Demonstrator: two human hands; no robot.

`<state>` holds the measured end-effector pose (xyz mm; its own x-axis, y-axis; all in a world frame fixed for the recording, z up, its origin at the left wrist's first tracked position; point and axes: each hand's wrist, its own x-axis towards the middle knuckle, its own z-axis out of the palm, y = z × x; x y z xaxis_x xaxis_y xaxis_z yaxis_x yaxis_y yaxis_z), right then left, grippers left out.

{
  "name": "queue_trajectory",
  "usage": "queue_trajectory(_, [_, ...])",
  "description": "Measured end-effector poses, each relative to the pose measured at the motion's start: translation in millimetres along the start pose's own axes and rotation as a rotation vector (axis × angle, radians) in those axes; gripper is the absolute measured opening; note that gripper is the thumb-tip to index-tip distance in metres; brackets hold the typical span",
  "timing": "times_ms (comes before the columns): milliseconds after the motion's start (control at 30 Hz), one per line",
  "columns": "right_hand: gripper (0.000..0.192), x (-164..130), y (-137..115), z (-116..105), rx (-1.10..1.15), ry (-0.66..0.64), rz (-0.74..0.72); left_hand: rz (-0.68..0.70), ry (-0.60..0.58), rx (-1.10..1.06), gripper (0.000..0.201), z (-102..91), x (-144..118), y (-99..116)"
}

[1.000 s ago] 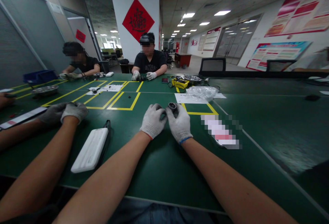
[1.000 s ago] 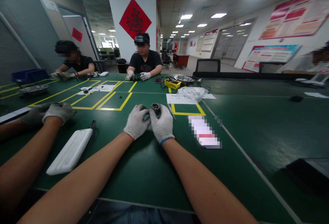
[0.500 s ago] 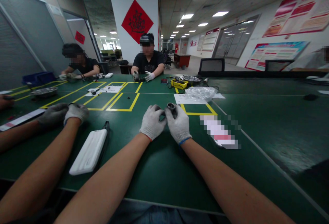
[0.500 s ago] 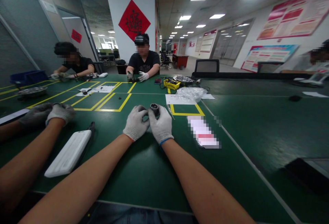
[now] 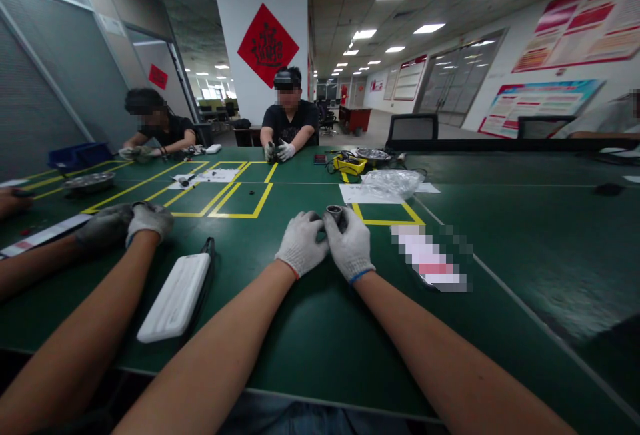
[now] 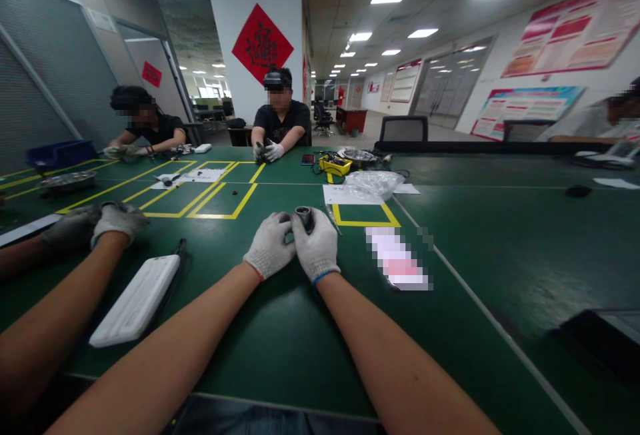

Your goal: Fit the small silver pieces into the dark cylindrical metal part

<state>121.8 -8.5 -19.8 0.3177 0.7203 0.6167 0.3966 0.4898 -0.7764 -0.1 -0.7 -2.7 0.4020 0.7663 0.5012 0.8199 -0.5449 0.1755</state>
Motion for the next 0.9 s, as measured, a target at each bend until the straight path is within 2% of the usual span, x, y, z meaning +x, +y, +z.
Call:
queue_trajectory(367, [0.033, 0.1, -0.5, 0.4, 0.018, -0.006, 0.029, -0.058, -0.117, 0.031, 0.019, -1.4, 1.1, 1.4])
queue_trajectory(700, [0.036, 0.5, 2.3, -0.7, 0.05, 0.012, 0.055, -0.029, -0.09, 0.016, 0.02, -1.1, 0.9, 1.4])
queue_trajectory(900, [0.036, 0.6, 1.8, -1.0, 0.049, 0.055, 0.034, -0.028, -0.126, 0.005, 0.018, 0.0, 0.9, 0.7])
